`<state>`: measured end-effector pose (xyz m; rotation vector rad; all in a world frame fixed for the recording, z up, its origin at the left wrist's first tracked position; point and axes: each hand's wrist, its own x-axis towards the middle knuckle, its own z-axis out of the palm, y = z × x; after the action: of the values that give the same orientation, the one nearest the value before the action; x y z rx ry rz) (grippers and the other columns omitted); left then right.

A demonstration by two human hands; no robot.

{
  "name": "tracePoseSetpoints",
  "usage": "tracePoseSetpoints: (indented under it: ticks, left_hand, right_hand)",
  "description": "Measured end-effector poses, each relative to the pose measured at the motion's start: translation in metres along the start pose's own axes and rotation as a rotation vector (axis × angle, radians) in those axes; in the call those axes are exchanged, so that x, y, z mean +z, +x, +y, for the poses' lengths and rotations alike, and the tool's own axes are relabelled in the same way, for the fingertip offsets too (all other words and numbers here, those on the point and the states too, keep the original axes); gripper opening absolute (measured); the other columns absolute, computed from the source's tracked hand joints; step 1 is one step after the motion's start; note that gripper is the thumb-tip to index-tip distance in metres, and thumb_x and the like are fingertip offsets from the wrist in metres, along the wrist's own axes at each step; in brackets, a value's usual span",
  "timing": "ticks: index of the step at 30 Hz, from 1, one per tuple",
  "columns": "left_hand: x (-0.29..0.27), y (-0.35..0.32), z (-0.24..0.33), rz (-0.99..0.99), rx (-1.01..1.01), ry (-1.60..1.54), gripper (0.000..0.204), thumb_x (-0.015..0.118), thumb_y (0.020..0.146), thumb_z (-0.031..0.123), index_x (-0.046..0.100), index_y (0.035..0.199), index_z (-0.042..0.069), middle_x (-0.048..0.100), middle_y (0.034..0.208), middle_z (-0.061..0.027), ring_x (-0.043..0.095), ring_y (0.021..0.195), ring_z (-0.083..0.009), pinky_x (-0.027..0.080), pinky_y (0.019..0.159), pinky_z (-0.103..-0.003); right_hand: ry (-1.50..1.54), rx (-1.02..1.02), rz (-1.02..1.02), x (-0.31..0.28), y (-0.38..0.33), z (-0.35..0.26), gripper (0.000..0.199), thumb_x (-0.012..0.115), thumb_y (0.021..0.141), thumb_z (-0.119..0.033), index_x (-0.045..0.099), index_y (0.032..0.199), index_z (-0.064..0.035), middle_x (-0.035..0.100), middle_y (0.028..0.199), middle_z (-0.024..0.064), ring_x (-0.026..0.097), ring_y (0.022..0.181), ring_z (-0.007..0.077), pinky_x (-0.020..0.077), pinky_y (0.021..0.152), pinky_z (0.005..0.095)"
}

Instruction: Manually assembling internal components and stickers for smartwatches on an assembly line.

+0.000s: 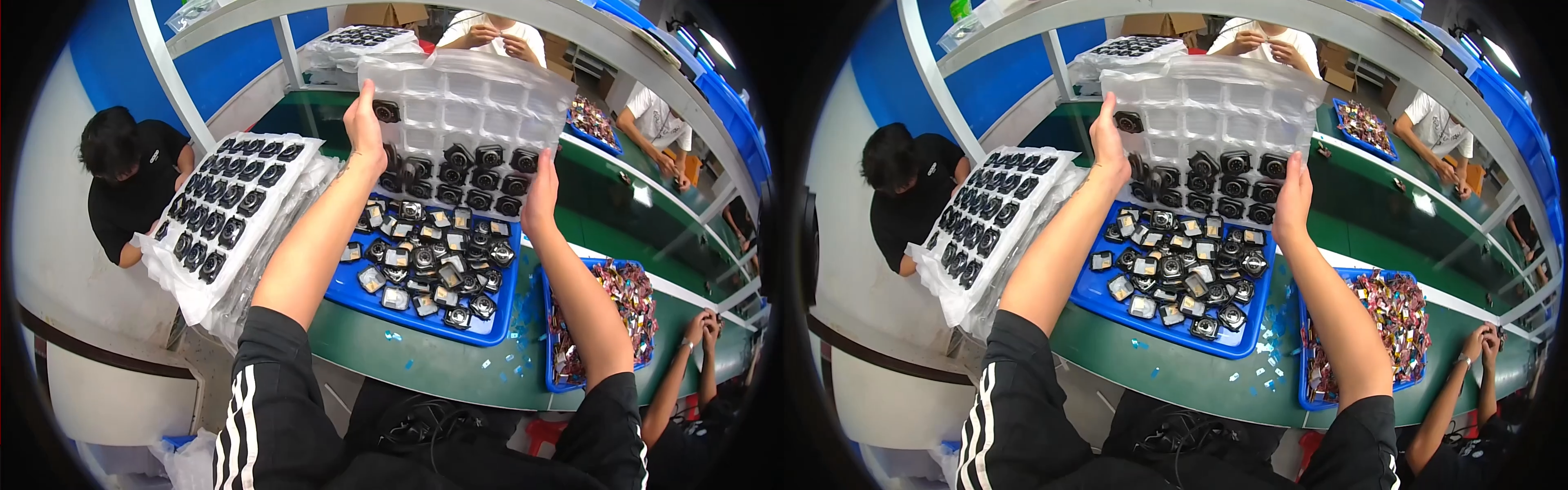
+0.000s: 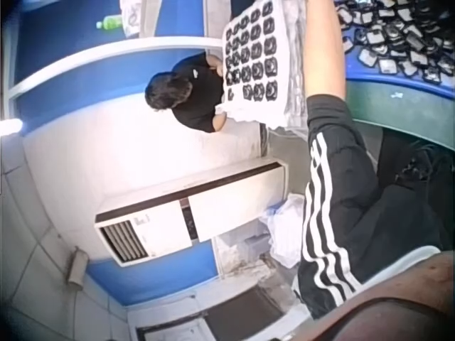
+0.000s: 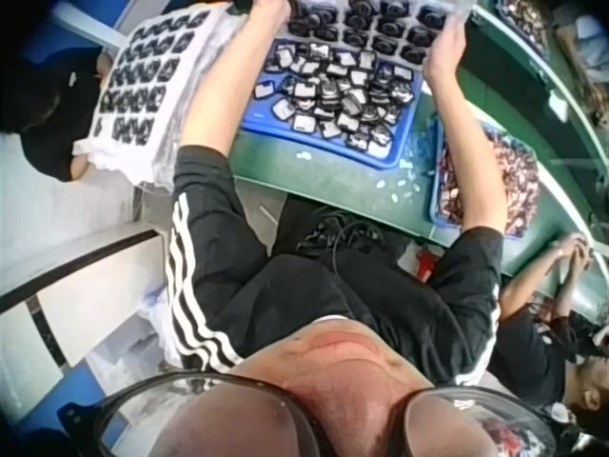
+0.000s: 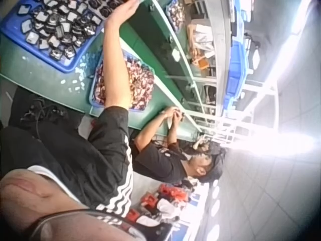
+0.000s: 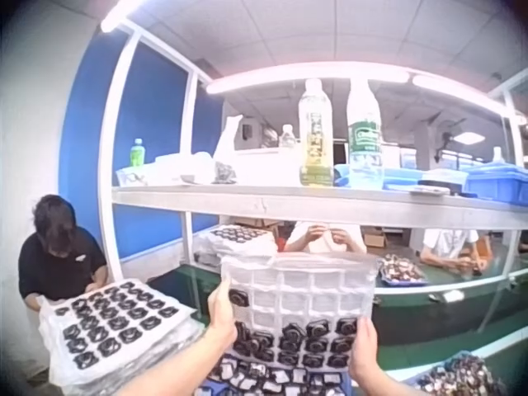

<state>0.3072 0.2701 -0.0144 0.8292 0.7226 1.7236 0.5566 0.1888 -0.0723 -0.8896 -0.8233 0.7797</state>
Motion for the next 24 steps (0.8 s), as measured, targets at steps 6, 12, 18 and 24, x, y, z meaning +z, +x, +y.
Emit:
tracePoseSetpoints:
  ticks: [6,12,18,24]
  left_hand:
    - [0.002,-0.003,0.007,-0.059,0.088,0.093,0.042,0.059,0.09,0.038,0.064,0.112,0.002,0.062,0.11,-0.0044,0.054,0.101,-0.0159,0.038,0.093,-0.03]
    - [-0.01,-0.015,0.007,-0.078,0.184,0.175,0.038,0.062,0.09,0.029,0.061,0.112,-0.002,0.064,0.109,-0.0062,0.056,0.095,-0.0139,0.041,0.087,-0.027]
    - [-0.022,-0.027,-0.002,-0.053,0.352,0.3,0.042,0.064,0.09,0.03,0.057,0.114,-0.004,0.065,0.109,-0.0106,0.058,0.1,-0.018,0.042,0.091,-0.03]
    - [-0.02,-0.04,0.001,-0.134,0.506,0.454,0.044,0.066,0.09,0.028,0.051,0.118,-0.003,0.062,0.112,-0.0143,0.058,0.104,-0.0208,0.042,0.093,-0.032]
  right_hand:
    - [0.055,0.0,-0.043,-0.002,0.004,-0.008,0.036,0.052,0.098,-0.034,0.061,0.111,-0.0018,0.062,0.105,0.0028,0.052,0.099,0.0123,0.0378,0.091,0.0284]
    - [-0.011,-0.07,-0.178,-0.015,0.003,-0.006,0.029,0.057,0.089,-0.02,0.061,0.11,-0.0012,0.062,0.105,0.0038,0.054,0.098,0.0132,0.0398,0.089,0.0287]
    - [-0.059,-0.035,-0.243,-0.013,-0.012,-0.021,0.029,0.059,0.087,-0.017,0.062,0.111,-0.0003,0.064,0.104,0.006,0.058,0.096,0.015,0.0432,0.088,0.0302]
    - [-0.271,-0.179,-0.289,-0.026,-0.019,-0.026,0.026,0.057,0.095,-0.021,0.064,0.111,-0.001,0.066,0.102,0.0038,0.059,0.094,0.0114,0.0442,0.087,0.0281]
